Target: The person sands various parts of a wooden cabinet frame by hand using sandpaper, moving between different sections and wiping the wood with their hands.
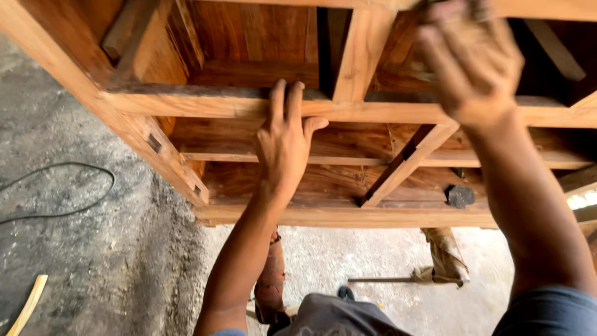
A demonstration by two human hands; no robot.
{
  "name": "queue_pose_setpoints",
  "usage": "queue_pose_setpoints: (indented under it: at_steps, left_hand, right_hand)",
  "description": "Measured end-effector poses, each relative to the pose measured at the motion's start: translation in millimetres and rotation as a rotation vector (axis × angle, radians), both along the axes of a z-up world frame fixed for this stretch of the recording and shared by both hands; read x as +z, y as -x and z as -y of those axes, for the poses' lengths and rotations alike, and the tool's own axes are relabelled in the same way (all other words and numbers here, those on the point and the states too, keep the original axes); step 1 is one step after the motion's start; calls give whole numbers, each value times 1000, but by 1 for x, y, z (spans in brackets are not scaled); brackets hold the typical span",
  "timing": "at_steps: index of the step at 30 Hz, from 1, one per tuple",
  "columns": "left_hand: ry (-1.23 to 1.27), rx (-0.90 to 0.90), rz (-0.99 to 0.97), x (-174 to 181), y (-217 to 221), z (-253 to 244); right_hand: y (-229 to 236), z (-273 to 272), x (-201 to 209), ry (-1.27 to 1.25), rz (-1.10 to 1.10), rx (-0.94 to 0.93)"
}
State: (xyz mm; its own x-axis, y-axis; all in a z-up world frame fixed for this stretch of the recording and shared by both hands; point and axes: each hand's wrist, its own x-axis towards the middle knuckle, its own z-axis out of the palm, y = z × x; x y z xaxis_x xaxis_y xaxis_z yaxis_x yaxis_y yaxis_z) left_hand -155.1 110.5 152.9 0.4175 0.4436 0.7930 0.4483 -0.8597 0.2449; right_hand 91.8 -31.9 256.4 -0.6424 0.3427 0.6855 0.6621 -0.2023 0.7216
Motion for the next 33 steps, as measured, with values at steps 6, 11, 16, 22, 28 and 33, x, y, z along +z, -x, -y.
queue_pose_setpoints:
  at_steps: [6,11,16,22,28,33]
  left_hand:
    - [-67,-13,-31,-9,0,-16]
    - [-120,31,-26,-4,-2,-20]
    - [-39,-5,-100,0,8,-14]
    - [-123,-55,-69,18,20,4]
    - [-181,-228,85,-3,-39,92]
    - [-297,-372,-10,-11,-158,177]
  right_hand:
    - [30,-48,11,161,42,15]
    - [14,-26,14,-106,3,-37]
    - [50,-59,4,224,-62,-45]
    - [-18,29,6,218,-76,-128]
    - [-145,148,-20,169,-124,-156]
    - [-247,231,-40,156,-228,-93]
